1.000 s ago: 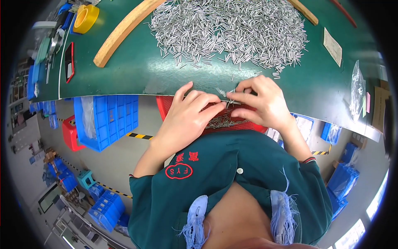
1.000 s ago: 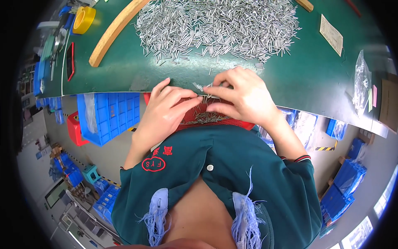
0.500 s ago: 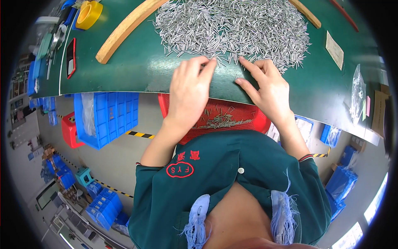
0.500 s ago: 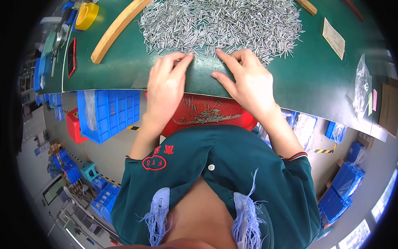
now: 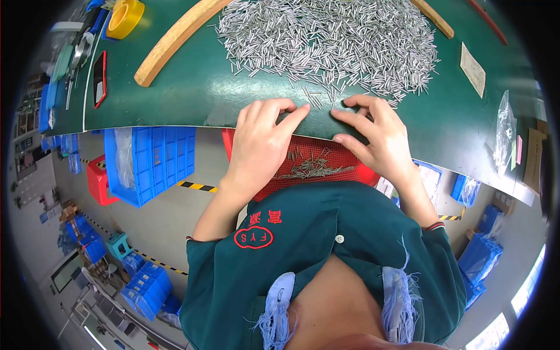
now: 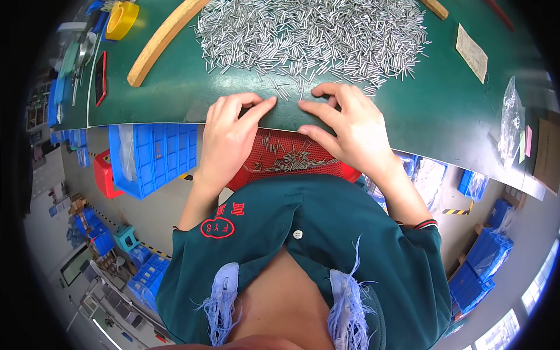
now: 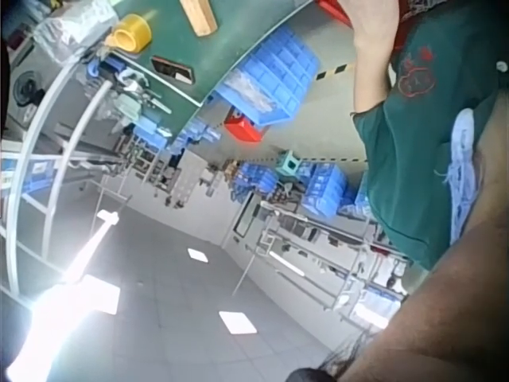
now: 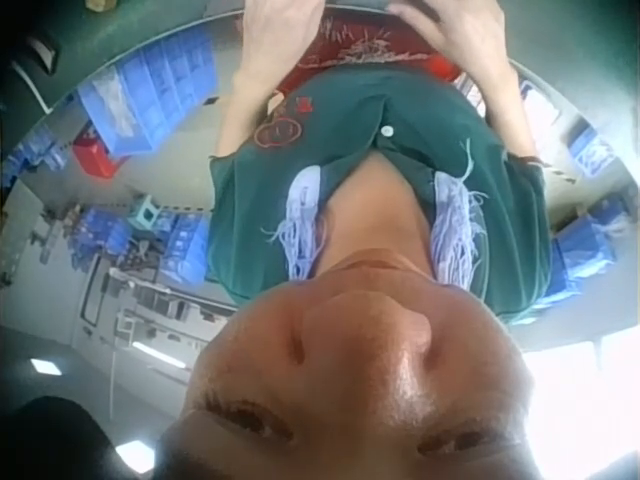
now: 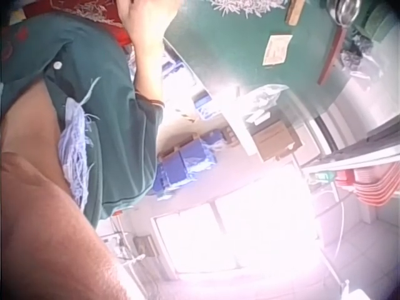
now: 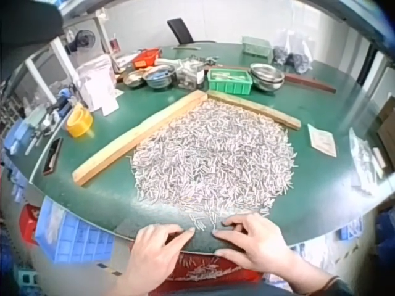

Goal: Sorting small metal pins or needles from a pile on a workbench into a tray.

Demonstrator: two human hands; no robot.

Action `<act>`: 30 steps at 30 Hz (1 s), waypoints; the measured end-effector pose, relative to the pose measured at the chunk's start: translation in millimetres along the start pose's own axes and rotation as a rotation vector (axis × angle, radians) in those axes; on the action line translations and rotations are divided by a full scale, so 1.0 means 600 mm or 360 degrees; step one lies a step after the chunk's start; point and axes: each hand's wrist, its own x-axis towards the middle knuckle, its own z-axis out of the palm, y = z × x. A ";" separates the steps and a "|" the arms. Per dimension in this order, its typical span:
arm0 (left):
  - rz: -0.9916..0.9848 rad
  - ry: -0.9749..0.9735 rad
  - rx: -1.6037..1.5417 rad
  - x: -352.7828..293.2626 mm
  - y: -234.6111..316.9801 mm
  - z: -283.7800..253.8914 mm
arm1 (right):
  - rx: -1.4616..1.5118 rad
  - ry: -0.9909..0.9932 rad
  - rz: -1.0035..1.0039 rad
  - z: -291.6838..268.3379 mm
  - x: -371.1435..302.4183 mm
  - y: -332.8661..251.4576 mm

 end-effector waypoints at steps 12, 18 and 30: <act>0.0066 0.0085 -0.0222 0.040 0.009 0.026 | 0.0059 0.0044 0.0311 0.012 0.019 0.004; 0.0065 0.0094 -0.0024 0.044 0.002 0.029 | -0.0150 0.0020 0.0214 0.015 0.023 0.005; 0.0142 -0.0012 -0.0083 0.039 -0.002 0.021 | -0.0196 0.0034 0.0236 0.015 0.023 0.000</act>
